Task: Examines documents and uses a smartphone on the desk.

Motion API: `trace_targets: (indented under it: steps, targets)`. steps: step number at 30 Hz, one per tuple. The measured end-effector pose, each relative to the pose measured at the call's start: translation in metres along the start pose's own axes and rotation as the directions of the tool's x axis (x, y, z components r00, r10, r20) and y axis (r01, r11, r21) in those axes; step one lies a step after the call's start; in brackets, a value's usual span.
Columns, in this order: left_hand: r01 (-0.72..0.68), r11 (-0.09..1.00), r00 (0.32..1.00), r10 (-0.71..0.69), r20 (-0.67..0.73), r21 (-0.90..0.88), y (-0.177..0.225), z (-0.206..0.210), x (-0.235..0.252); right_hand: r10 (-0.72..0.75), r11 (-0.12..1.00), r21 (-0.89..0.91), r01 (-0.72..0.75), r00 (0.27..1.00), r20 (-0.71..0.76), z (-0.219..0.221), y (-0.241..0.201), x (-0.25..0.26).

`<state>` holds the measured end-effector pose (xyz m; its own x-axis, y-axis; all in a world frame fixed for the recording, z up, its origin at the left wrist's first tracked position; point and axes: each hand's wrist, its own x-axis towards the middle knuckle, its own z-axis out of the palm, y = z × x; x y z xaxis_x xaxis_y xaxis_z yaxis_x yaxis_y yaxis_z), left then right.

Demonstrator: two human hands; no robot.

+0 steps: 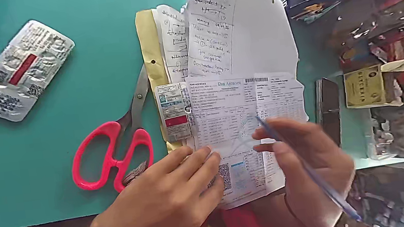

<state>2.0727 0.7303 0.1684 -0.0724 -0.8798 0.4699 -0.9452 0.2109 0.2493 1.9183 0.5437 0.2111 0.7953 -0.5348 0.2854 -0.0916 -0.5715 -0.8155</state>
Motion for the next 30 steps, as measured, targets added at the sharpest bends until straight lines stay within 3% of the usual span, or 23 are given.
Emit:
trace_targets:
  steps: [6, 13, 18, 22, 27, 30]
  targets:
    - [0.052, 0.998, 0.998, -0.053, 0.017, 0.02, 0.002, 0.001, 0.0, 0.167, 0.983, 0.108, -0.151, 0.973, -0.158, 0.011, 0.015, -0.005]
    - [0.08, 0.996, 0.997, -0.081, 0.022, 0.037, 0.003, 0.002, 0.001, 0.199, 0.975, 0.111, -0.191, 0.978, -0.063, 0.005, 0.015, -0.001]
    - [0.071, 0.997, 0.997, -0.072, 0.032, 0.039, 0.003, 0.001, 0.0, 0.04, 0.998, -0.038, -0.04, 0.999, -0.008, -0.002, -0.011, -0.006]
    - [0.058, 0.997, 0.998, -0.059, 0.032, 0.043, 0.003, 0.001, 0.0, -0.048, 0.997, -0.053, 0.047, 0.999, -0.019, -0.011, -0.02, -0.004]
    - [0.024, 0.997, 0.998, -0.027, 0.047, 0.072, 0.003, 0.001, 0.001, 0.252, 0.961, 0.125, -0.246, 0.967, -0.032, 0.015, 0.007, 0.009]
    - [0.021, 0.997, 0.998, -0.026, 0.058, 0.071, 0.003, 0.0, 0.0, 0.304, 0.95, 0.103, -0.295, 0.948, -0.09, 0.023, 0.008, 0.006]
